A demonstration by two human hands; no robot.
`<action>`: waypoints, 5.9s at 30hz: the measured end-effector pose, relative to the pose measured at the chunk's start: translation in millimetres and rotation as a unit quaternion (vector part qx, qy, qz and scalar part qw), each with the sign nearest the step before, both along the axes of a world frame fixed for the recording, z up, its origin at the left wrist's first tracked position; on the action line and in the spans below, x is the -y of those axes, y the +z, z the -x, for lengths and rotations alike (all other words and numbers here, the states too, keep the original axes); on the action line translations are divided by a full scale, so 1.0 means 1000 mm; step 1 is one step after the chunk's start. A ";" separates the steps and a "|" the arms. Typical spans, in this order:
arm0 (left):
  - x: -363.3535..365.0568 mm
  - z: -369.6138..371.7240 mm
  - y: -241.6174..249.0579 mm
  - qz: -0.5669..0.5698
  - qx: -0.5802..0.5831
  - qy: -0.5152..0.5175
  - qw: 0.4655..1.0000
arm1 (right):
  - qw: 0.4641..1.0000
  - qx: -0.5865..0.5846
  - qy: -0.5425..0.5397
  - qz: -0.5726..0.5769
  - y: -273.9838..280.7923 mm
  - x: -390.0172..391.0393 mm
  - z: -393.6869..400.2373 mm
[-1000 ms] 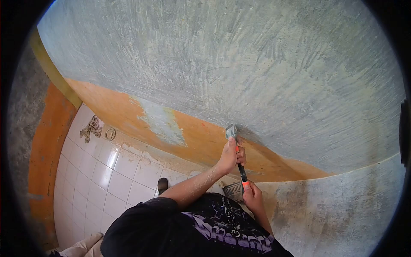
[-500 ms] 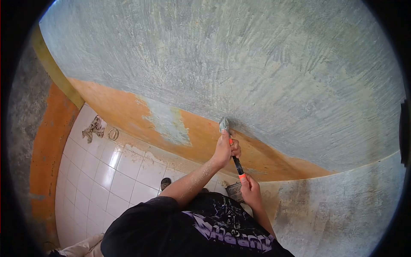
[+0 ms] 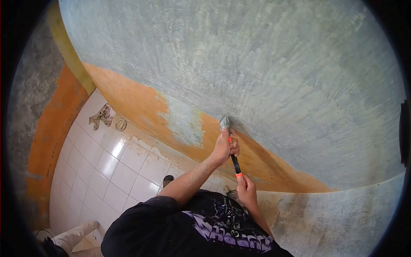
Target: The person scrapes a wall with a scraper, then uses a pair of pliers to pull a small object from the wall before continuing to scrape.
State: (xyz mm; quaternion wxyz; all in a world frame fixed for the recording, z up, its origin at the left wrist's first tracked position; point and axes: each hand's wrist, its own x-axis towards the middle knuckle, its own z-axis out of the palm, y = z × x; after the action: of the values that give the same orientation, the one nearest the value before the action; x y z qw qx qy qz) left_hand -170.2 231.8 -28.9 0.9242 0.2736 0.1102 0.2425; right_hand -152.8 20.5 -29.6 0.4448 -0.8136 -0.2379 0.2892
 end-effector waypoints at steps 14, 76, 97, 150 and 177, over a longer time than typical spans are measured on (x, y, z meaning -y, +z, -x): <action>-0.088 0.051 -0.007 -0.007 -0.024 0.001 1.000 | 0.999 -0.021 0.012 -0.032 -0.008 -0.091 0.048; -0.278 0.175 -0.008 -0.001 -0.033 0.014 0.999 | 0.876 -0.448 0.093 -0.154 -0.006 -0.263 0.142; -0.348 0.210 -0.032 -0.070 -0.071 -0.013 0.995 | 0.956 -0.257 0.057 -0.129 -0.057 -0.335 0.191; -0.366 0.225 -0.033 -0.022 -0.021 -0.154 0.988 | 0.983 -0.128 -0.057 -0.123 -0.038 -0.346 0.247; -0.366 0.223 -0.037 -0.034 0.012 -0.134 0.990 | 0.990 -0.082 -0.050 -0.099 -0.034 -0.348 0.241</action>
State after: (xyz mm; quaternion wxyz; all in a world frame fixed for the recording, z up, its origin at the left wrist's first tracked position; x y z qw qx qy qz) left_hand -392.9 597.4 -66.1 0.9398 0.3143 0.0530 0.1232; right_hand -393.5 368.1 -63.4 0.5548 -0.7501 -0.1872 0.3074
